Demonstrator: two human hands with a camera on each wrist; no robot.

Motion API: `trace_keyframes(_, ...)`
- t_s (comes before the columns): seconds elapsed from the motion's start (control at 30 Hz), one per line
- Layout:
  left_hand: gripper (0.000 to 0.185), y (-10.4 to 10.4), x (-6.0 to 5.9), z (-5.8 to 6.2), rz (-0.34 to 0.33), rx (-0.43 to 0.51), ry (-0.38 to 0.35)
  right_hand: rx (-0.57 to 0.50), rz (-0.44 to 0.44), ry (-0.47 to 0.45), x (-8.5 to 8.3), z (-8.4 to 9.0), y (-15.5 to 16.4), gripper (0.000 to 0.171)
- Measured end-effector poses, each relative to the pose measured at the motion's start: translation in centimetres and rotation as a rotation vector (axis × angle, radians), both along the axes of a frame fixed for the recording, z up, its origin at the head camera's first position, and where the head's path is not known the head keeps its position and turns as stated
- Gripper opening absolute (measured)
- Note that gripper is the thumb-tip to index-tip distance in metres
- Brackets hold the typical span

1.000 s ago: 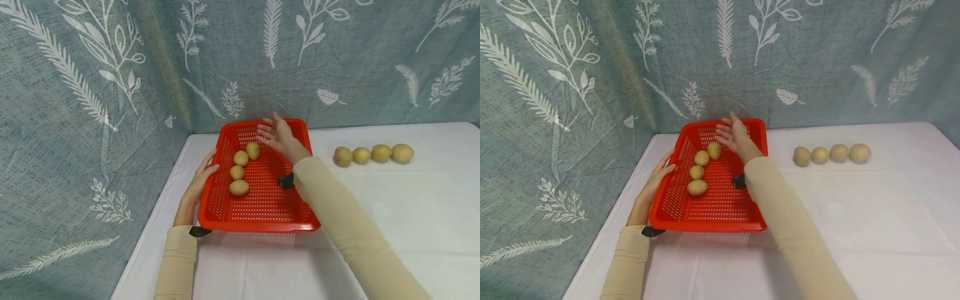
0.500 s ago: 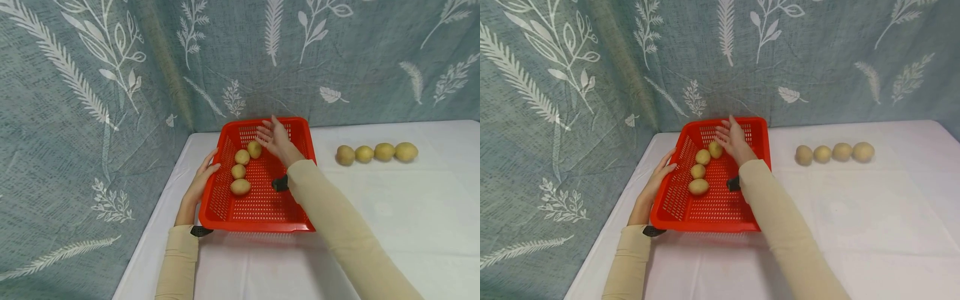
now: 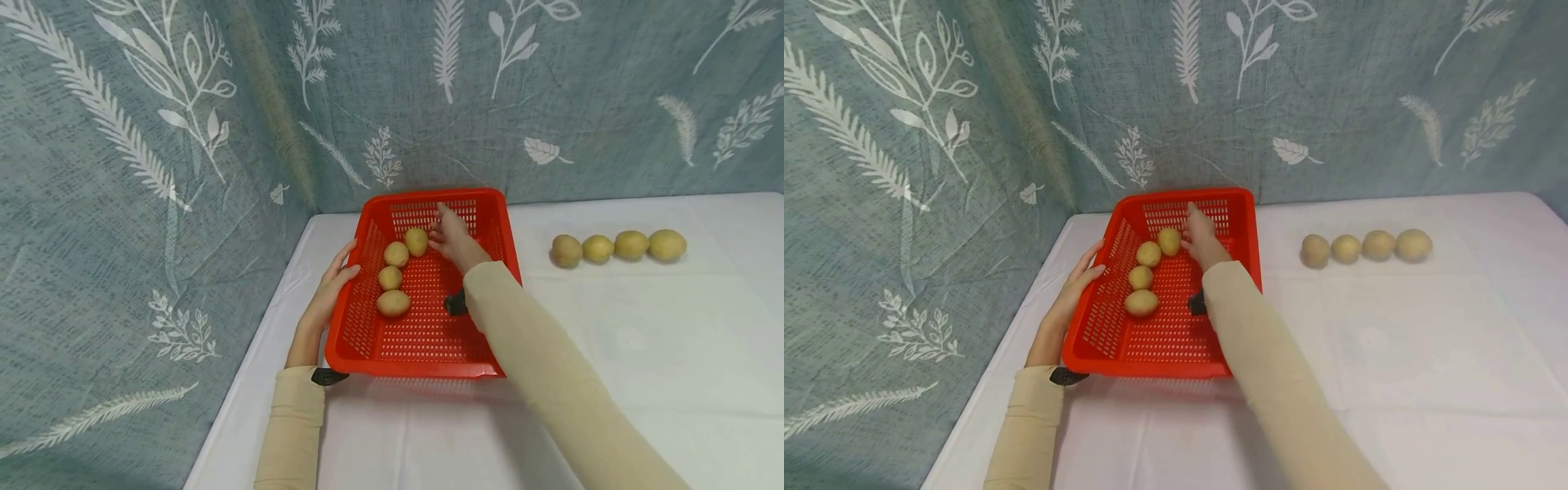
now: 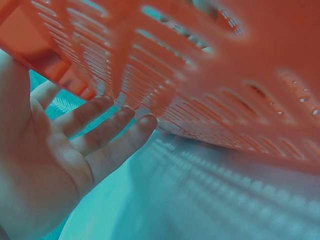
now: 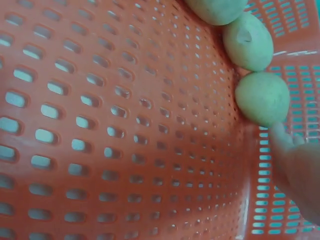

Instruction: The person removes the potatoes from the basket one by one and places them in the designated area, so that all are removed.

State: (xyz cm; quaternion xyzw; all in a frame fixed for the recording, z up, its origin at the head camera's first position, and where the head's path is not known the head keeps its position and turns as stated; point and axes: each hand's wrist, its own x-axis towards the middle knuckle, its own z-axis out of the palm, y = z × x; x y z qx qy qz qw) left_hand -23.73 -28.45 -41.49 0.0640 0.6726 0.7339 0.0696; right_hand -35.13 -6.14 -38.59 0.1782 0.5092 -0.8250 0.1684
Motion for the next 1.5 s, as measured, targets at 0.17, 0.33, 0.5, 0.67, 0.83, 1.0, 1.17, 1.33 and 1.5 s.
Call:
trace_keyframes(0.17,0.055,-0.1,0.1,0.0,0.008,0.001,0.001,0.059,0.114,-0.018,0.1,0.0,-0.5,0.053)
trace_keyframes(0.33,0.055,-0.1,0.2,0.1,0.011,0.001,-0.001,0.087,0.158,-0.058,0.4,-0.2,-0.7,0.063)
trace_keyframes(0.5,0.055,0.0,0.2,0.1,0.013,0.000,-0.001,0.112,0.221,-0.051,0.4,-0.3,-0.8,0.066)
trace_keyframes(0.67,0.054,0.1,0.0,0.2,0.008,0.001,0.013,0.162,0.255,-0.028,0.4,-0.5,-0.8,0.062)
trace_keyframes(0.83,0.054,0.2,-0.1,0.4,0.000,0.003,0.016,0.157,0.265,-0.014,0.5,-0.5,-0.6,0.056)
trace_keyframes(1.0,0.054,0.2,-0.2,0.4,-0.004,0.013,0.013,0.171,0.277,-0.001,0.3,-0.8,-0.7,0.055)
trace_keyframes(1.17,0.055,0.1,-0.1,0.3,0.000,0.014,0.010,0.216,0.293,0.030,-0.3,-2.0,-0.8,0.056)
trace_keyframes(1.33,0.055,0.1,0.0,0.2,0.008,0.016,0.009,0.288,0.300,0.073,-1.8,-4.1,-1.0,0.060)
trace_keyframes(1.5,0.055,0.1,0.2,0.2,0.003,0.019,0.010,0.375,0.318,0.073,0.8,-1.4,-1.0,0.055)
